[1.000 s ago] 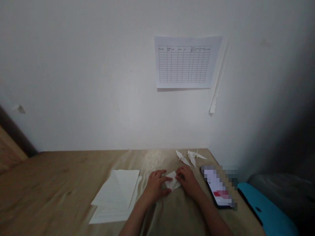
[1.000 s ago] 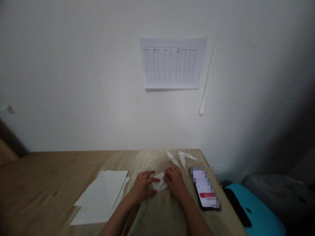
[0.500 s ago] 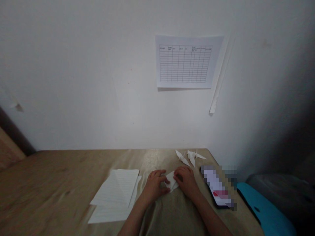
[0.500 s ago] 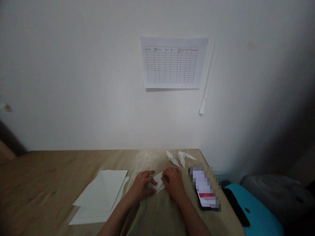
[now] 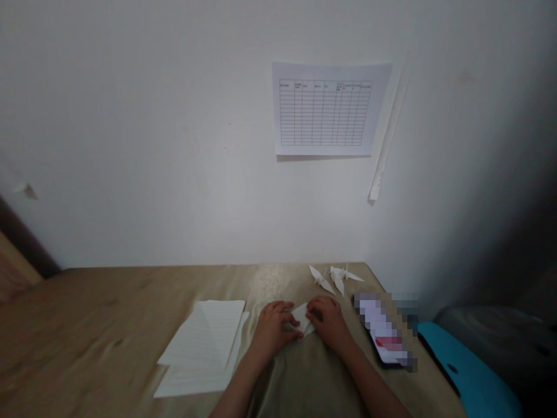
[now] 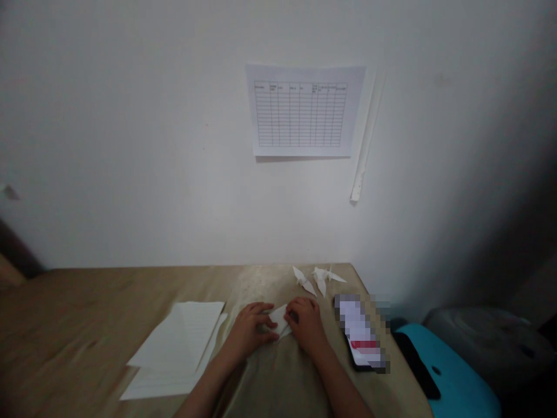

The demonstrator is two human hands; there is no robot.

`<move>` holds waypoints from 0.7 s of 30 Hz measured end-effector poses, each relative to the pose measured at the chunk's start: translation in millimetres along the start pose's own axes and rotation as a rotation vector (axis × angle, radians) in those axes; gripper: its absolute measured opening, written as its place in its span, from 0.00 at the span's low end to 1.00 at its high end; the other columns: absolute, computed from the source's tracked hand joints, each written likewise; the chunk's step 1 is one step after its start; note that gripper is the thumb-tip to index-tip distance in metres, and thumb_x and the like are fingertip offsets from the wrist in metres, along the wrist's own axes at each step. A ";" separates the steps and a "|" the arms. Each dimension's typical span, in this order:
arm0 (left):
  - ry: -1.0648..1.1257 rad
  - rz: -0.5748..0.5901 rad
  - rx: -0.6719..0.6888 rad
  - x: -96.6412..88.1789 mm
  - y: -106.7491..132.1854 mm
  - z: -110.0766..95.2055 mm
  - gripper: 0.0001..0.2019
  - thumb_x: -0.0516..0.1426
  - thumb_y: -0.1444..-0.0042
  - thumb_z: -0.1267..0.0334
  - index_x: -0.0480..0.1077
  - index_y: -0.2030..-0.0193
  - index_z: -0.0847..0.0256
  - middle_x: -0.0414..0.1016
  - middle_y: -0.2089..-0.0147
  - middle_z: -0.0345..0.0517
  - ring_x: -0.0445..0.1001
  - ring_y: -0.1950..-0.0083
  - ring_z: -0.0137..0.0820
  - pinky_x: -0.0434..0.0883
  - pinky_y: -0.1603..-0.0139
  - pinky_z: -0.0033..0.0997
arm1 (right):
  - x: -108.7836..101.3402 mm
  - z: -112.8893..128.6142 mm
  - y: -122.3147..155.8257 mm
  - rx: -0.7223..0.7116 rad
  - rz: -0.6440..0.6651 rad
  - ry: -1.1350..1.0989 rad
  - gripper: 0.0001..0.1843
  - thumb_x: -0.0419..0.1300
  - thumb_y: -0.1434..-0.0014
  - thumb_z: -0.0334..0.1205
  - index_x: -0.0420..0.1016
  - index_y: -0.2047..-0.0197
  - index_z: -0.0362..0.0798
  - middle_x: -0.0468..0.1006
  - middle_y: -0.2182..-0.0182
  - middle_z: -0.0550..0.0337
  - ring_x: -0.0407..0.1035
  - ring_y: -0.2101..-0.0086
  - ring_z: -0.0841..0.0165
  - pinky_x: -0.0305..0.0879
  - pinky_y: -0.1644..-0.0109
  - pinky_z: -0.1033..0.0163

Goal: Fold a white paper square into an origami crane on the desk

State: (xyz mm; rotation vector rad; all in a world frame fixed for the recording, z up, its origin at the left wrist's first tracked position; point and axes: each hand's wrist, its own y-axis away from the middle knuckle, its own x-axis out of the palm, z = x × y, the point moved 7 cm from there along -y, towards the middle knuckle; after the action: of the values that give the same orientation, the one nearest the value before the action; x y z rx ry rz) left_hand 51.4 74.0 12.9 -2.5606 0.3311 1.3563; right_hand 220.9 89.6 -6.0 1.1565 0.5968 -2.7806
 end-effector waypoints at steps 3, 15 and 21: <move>-0.010 0.004 -0.011 -1.9 0.4 -1.8 0.12 0.73 0.56 0.58 0.84 0.62 0.49 0.76 0.37 0.43 0.67 0.33 0.48 0.59 0.30 0.52 | 0.1 -2.5 -0.3 0.026 -0.019 -0.017 0.05 0.62 0.42 0.34 0.79 0.64 0.52 0.81 0.56 0.58 0.71 0.49 0.61 0.53 0.37 0.50; -0.028 0.011 -0.006 -0.1 -0.3 -1.1 0.13 0.73 0.58 0.59 0.83 0.62 0.50 0.76 0.37 0.44 0.66 0.33 0.49 0.59 0.30 0.53 | -0.1 2.4 -1.9 0.035 -0.032 0.018 0.05 0.61 0.42 0.32 0.78 0.65 0.51 0.81 0.57 0.60 0.72 0.50 0.62 0.53 0.39 0.51; -0.058 0.014 0.032 -0.1 0.5 -2.1 0.17 0.74 0.59 0.58 0.82 0.60 0.49 0.74 0.36 0.44 0.66 0.33 0.49 0.59 0.31 0.54 | -0.7 5.5 -1.1 0.027 -0.034 0.072 0.05 0.61 0.41 0.32 0.76 0.65 0.51 0.80 0.58 0.58 0.71 0.52 0.61 0.56 0.41 0.52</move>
State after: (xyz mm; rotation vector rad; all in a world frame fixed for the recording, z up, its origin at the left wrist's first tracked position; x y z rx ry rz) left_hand 52.8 72.8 14.0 -2.4927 0.3580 1.4152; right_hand 217.5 88.4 -1.6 1.2681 0.5926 -2.7941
